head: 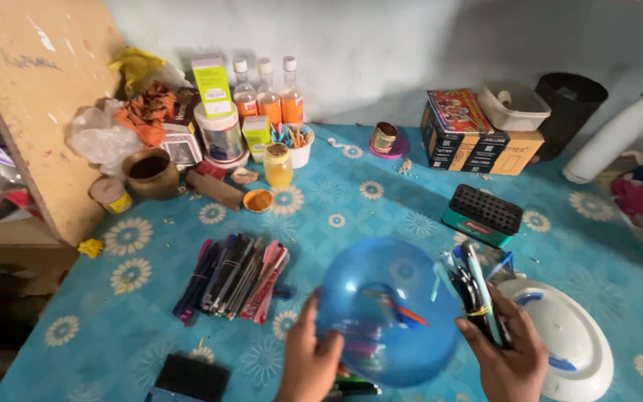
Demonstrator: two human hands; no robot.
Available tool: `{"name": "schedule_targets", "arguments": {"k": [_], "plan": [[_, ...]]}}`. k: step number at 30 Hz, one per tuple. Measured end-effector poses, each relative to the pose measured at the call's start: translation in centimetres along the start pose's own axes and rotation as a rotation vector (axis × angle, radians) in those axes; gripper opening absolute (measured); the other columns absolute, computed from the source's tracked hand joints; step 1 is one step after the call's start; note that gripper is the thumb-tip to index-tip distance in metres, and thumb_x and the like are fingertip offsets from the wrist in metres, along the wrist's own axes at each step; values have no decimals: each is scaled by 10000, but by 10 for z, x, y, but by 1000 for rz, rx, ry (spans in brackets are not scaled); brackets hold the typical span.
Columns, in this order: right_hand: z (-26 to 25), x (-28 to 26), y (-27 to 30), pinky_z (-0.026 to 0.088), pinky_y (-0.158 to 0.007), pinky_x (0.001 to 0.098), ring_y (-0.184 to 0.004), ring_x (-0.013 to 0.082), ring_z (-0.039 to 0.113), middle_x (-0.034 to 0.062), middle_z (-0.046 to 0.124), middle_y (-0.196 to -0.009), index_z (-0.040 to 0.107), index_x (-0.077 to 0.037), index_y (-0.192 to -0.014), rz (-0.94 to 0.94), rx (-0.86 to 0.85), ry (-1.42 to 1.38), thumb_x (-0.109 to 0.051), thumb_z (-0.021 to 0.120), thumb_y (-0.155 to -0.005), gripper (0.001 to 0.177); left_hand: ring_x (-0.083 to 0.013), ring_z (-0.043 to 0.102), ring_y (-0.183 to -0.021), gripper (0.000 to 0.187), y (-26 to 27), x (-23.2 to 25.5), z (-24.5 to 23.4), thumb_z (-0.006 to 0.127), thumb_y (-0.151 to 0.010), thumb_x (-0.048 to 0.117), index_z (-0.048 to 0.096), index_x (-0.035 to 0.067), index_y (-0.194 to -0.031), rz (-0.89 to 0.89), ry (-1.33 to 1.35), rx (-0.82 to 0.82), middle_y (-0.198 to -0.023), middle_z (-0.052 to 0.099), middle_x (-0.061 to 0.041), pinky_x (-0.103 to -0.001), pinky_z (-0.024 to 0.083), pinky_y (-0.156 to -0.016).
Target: The person gathers pens and markers from a table, places them into a blue bowl, then transfers them into a black marker rack. They also handle a small brush and a lidded container, moving items aside to reach the work.
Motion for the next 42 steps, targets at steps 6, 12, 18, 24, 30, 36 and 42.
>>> {"name": "schedule_targets", "arguments": {"k": [6,12,18,24,30,36,42], "plan": [[3,-17,-12,554,-823,413,-982,332,718,170,729,-1077,650,-49,-1298,-92,-226,376,-143,789,-778,547,-247,798,-854,759,15,9,69,534,-838,-56,373,94,-1565,-255,120,-188,-1269,684,-149,-329,626,-518],[6,11,-11,507,-925,484,-1106,390,624,156,633,-1246,527,-99,-1404,-141,-408,561,-75,649,-821,596,-242,777,-973,801,21,-1,99,612,-858,-12,286,80,-1584,-266,127,-242,-1431,527,-142,-332,627,-521],[10,23,-8,487,-914,482,-1171,329,588,79,591,-1366,505,-266,-1470,47,-630,889,-217,693,-827,672,-285,745,-863,793,16,4,92,726,-911,187,319,22,-1571,-150,-66,-228,-1342,578,-173,-334,606,-641],[20,16,-9,545,-1029,404,-1191,247,657,17,669,-1251,466,-315,-1493,71,-805,1010,-383,643,-914,610,-209,714,-857,723,-4,15,34,740,-955,314,402,-21,-1500,-79,-241,-80,-1280,636,-240,-319,599,-734],[23,-1,-20,503,-926,444,-1157,324,636,106,656,-1350,655,-226,-1350,-99,-548,867,-373,737,-837,539,-419,614,-1076,631,-45,30,-79,778,-783,238,556,11,-1329,313,-946,286,-1238,633,-216,-525,503,-909],[13,-13,-17,586,-827,392,-992,258,739,119,735,-1156,720,-112,-1214,-64,-387,434,-271,758,-813,434,-359,633,-1069,452,-84,-6,-154,743,-797,380,685,69,-1120,-276,-1370,271,-1090,694,-122,-564,504,-868],[8,-20,-14,598,-734,346,-874,209,774,104,764,-1036,737,-72,-1158,-98,-284,349,-161,752,-835,336,-391,691,-968,319,-103,-42,-151,686,-860,347,726,32,-896,-145,-1308,285,-997,714,-183,-505,565,-826]]}}
Point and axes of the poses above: each hand's wrist, its own y-axis away from the middle knuckle, its own z-axis out of the palm, x = y × z, the point moved 3 cm from there along -y, towards the middle knuckle
